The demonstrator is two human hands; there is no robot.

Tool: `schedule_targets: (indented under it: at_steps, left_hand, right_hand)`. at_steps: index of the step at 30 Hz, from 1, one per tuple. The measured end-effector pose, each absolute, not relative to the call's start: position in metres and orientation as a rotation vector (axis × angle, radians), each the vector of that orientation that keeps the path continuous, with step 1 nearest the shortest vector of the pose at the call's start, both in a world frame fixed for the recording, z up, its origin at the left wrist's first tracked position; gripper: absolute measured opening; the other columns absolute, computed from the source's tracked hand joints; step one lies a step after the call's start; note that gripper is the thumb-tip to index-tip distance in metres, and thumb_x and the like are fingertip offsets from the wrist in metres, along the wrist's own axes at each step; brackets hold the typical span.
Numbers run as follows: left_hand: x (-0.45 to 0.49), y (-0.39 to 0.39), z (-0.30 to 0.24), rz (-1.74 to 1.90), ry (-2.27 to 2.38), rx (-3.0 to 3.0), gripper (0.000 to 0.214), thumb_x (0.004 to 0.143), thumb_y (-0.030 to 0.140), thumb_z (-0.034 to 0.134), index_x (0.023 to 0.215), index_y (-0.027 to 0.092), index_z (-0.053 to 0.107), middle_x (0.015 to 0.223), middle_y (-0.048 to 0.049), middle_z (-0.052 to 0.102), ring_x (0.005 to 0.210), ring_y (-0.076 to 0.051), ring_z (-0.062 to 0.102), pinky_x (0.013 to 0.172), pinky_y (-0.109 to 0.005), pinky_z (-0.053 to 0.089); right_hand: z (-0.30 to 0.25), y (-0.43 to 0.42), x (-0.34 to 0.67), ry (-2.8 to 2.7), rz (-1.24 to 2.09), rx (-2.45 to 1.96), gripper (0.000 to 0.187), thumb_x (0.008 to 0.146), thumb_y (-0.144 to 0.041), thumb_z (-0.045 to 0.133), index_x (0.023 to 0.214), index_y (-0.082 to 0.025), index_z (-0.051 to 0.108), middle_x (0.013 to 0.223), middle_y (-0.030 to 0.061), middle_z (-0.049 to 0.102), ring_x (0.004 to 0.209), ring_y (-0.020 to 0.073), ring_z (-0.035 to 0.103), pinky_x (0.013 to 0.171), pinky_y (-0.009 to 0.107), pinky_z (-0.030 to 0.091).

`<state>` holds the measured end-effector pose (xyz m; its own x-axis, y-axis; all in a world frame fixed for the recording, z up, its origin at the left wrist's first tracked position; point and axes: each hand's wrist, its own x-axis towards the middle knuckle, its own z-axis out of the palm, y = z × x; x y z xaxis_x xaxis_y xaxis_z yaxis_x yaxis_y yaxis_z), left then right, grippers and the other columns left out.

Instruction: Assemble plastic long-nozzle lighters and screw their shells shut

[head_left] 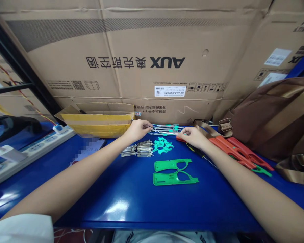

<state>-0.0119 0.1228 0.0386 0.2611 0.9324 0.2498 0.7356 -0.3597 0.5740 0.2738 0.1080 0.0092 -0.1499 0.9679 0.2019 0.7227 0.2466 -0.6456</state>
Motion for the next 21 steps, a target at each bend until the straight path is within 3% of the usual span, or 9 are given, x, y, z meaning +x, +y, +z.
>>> schedule_targets:
  at_steps: [4, 7, 15, 19, 21]
  left_hand:
    - [-0.013, 0.124, 0.04, 0.82, 1.509, 2.188, 0.017, 0.086, 0.02, 0.068, 0.097, 0.016, 0.08, 0.087, -0.0062, 0.079, 0.08, -0.018, 0.071, 0.077, -0.027, 0.056]
    - [-0.016, 0.124, 0.039, 0.819, 1.5, 2.19, 0.014, 0.083, 0.02, 0.071, 0.094, 0.017, 0.08, 0.084, -0.0057, 0.078, 0.079, -0.018, 0.071, 0.076, -0.027, 0.055]
    - [-0.022, 0.117, 0.031, 0.79, 1.462, 2.15, 0.013, 0.078, 0.016, 0.072, 0.089, 0.018, 0.078, 0.086, -0.0041, 0.078, 0.082, -0.017, 0.071, 0.083, -0.028, 0.057]
    - [-0.019, 0.116, 0.033, 0.735, 1.482, 2.04, 0.017, 0.083, 0.012, 0.07, 0.098, 0.017, 0.076, 0.094, -0.0047, 0.076, 0.087, -0.017, 0.07, 0.088, -0.03, 0.056]
    - [-0.016, 0.118, 0.035, 0.673, 1.492, 1.955, 0.016, 0.091, 0.02, 0.068, 0.106, 0.015, 0.072, 0.1, -0.0061, 0.074, 0.09, -0.017, 0.069, 0.089, -0.034, 0.058]
  right_hand:
    - [0.013, 0.102, 0.272, -2.034, 0.498, -1.478, 0.032, 0.084, -0.049, 0.056, 0.078, -0.02, 0.068, 0.076, 0.003, 0.07, 0.068, 0.0175, 0.057, 0.063, 0.027, 0.039]
    - [0.017, 0.098, 0.27, -2.064, 0.411, -1.471, 0.027, 0.087, -0.04, 0.051, 0.074, -0.021, 0.065, 0.075, 0.0032, 0.069, 0.068, 0.0179, 0.058, 0.065, 0.027, 0.038]
    - [0.023, 0.098, 0.27, -2.061, 0.248, -1.497, 0.038, 0.094, -0.045, 0.044, 0.064, -0.022, 0.052, 0.057, 0.0023, 0.058, 0.057, 0.0174, 0.05, 0.057, 0.028, 0.031]
    - [0.023, 0.098, 0.272, -2.072, 0.198, -1.477, 0.042, 0.093, -0.055, 0.051, 0.069, -0.021, 0.058, 0.061, 0.0016, 0.062, 0.058, 0.0169, 0.053, 0.057, 0.027, 0.031]
    - [0.024, 0.097, 0.272, -2.076, 0.154, -1.452, 0.038, 0.094, -0.052, 0.053, 0.073, -0.021, 0.06, 0.07, 0.0029, 0.068, 0.064, 0.0176, 0.058, 0.061, 0.027, 0.034]
